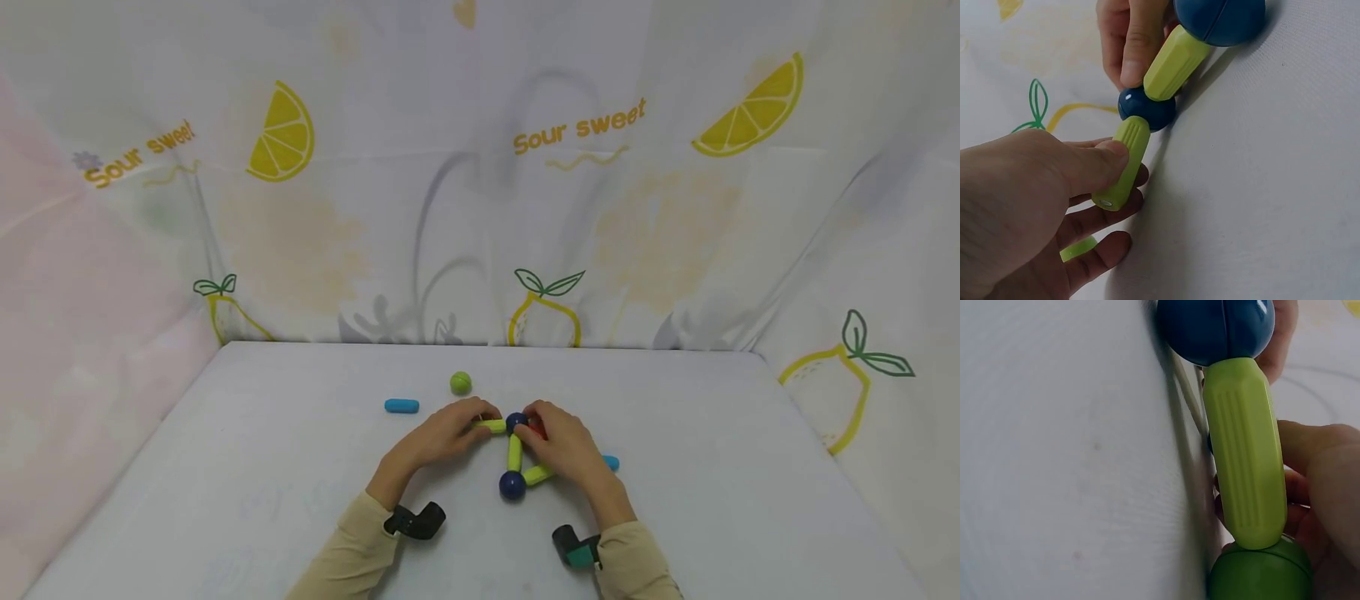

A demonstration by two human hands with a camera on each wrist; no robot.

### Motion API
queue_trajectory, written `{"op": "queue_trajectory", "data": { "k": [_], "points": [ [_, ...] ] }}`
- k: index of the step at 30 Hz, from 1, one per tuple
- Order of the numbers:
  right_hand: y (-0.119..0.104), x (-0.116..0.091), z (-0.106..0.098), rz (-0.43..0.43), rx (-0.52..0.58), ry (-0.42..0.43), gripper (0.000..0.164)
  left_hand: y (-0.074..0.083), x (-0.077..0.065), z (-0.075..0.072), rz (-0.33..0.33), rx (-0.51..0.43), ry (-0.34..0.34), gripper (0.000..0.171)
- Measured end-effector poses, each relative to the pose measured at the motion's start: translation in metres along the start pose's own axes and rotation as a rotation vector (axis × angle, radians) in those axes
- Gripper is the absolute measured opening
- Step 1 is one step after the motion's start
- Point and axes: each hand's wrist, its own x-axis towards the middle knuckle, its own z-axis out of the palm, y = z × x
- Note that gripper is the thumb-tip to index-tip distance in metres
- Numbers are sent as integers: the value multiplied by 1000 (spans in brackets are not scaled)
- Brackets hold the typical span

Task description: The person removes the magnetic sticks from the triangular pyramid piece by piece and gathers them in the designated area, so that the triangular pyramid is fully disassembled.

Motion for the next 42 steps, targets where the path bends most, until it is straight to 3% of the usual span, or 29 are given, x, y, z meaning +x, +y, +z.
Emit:
{"op": "queue_trajectory", "data": {
  "k": [8,18,30,39,42],
  "points": [
    [0,0,-4,-20,7,-33,28,1,0,-3,-106,-33,-2,20],
    [0,-2,2,-7,34,-38,30,3,1,0,-52,-21,0,18],
    [1,-1,5,5,23,-56,28,1,-2,-3,-56,-7,-26,19],
    [-1,-1,3,76,-25,-11,29,-6,-9,-17,-106,-31,-23,13],
    [0,-2,3,84,-19,-18,30,-11,-13,-24,-75,-75,1,14]
  ]
}}
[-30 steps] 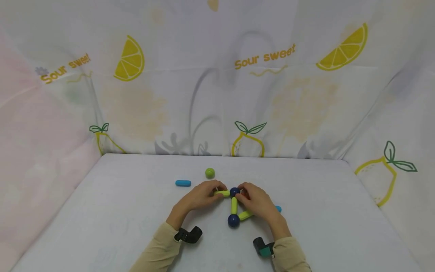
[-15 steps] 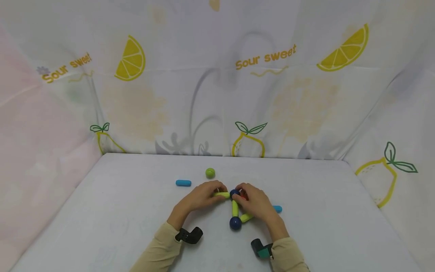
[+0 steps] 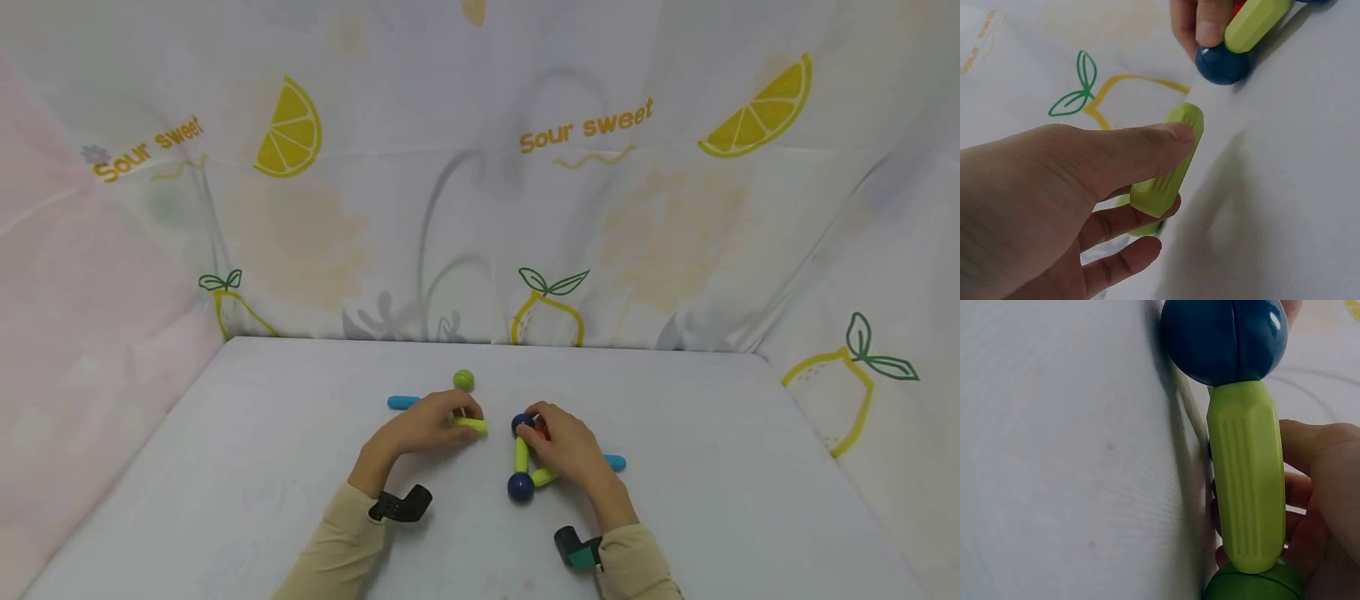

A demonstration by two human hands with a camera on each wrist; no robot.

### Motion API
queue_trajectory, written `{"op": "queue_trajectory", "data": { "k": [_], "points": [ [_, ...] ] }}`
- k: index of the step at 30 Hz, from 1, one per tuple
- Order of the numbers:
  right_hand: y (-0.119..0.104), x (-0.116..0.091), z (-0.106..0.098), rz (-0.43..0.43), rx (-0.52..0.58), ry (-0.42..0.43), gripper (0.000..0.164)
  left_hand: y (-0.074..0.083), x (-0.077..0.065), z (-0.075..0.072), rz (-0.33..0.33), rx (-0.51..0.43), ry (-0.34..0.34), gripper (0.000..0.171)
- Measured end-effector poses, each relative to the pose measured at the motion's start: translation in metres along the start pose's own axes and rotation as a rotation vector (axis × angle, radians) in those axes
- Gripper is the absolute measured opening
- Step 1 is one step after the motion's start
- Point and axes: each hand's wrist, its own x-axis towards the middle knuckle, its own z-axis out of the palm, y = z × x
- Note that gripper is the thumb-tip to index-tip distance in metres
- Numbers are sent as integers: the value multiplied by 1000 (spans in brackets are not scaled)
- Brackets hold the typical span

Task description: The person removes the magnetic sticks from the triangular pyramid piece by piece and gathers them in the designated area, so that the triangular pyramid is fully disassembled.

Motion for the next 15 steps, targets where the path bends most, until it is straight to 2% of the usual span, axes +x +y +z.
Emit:
{"op": "queue_trajectory", "data": {
  "k": [6,9,15],
  "points": [
    [0,-1,-1,-2,6,-2,29,-13,-12,-21,46,-97,74,17],
    [0,-2,-1,-5,2,-2,29,-22,-19,-31,66,-87,121,19],
    [0,-3,0,-5,6,-7,29,-38,-33,-45,13,-93,178,21]
  ]
}}
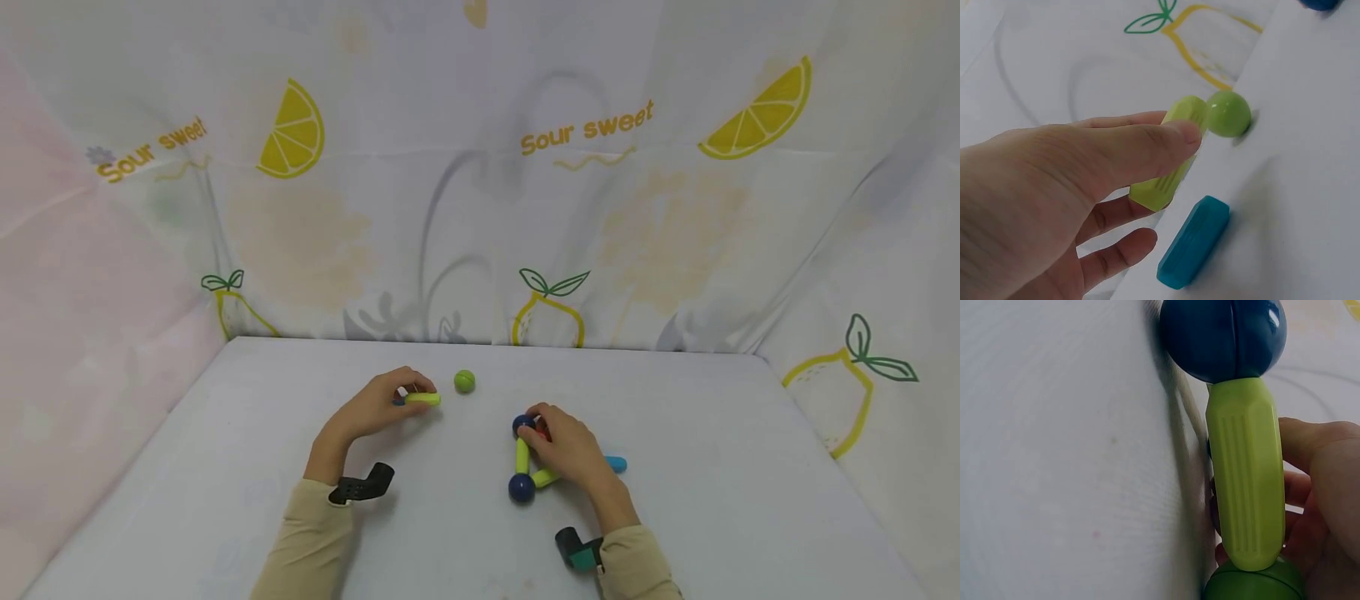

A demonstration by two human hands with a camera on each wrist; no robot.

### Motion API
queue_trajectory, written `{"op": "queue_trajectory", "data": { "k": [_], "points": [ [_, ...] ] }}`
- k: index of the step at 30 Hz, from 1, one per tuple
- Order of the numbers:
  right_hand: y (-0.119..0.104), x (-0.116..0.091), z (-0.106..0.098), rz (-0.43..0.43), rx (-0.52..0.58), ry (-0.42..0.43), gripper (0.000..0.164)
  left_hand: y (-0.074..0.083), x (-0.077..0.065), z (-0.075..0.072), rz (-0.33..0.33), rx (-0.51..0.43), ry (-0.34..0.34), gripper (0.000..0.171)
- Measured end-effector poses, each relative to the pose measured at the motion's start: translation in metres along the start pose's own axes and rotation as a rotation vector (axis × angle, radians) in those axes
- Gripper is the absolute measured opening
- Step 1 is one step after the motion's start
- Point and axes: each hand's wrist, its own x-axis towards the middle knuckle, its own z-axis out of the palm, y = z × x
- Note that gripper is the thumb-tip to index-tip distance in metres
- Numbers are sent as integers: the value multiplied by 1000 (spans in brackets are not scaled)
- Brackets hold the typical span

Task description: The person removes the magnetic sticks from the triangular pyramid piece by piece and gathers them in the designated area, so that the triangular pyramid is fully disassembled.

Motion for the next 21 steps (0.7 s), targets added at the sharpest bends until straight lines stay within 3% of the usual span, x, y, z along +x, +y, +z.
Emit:
{"op": "queue_trajectory", "data": {
  "k": [12,21],
  "points": [
    [1,0,0,-15,3,-5,28,-17,-15,-16,-104,-14,34,20],
    [0,0,0,-15,-7,-8,28,-23,-17,-15,-99,-23,5,20]
  ]
}}
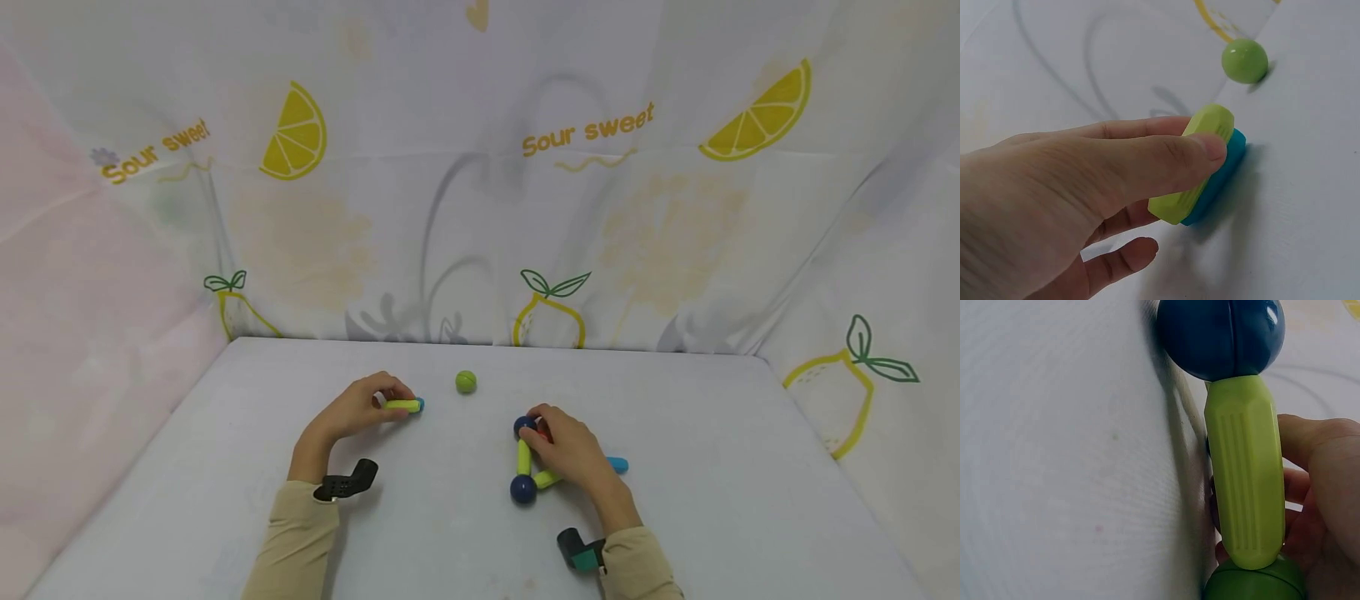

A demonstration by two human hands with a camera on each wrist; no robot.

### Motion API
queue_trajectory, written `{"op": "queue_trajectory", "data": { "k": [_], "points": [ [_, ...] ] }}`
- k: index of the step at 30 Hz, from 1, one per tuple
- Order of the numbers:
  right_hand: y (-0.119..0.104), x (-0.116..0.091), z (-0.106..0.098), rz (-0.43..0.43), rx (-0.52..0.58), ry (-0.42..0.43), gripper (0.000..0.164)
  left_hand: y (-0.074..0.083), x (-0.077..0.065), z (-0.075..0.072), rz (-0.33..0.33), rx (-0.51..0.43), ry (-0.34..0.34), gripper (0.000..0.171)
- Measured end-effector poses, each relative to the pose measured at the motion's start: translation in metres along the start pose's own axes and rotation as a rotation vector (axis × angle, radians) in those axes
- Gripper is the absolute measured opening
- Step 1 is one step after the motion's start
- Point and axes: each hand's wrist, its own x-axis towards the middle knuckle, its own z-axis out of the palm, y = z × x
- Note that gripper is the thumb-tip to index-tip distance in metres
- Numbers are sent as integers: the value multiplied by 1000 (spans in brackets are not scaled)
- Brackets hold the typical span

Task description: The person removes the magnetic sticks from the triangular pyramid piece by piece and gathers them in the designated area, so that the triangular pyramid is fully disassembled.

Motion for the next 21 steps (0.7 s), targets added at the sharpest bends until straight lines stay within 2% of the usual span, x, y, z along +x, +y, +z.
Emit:
{"op": "queue_trajectory", "data": {
  "k": [6,11,21],
  "points": [
    [1,0,0,-14,-2,2,29,-4,1,4,-22,18,0,22],
    [1,-1,0,-24,1,-2,30,-4,2,6,-12,48,6,23],
    [7,-1,-4,-44,12,-41,35,-8,7,13,-15,62,63,21]
  ]
}}
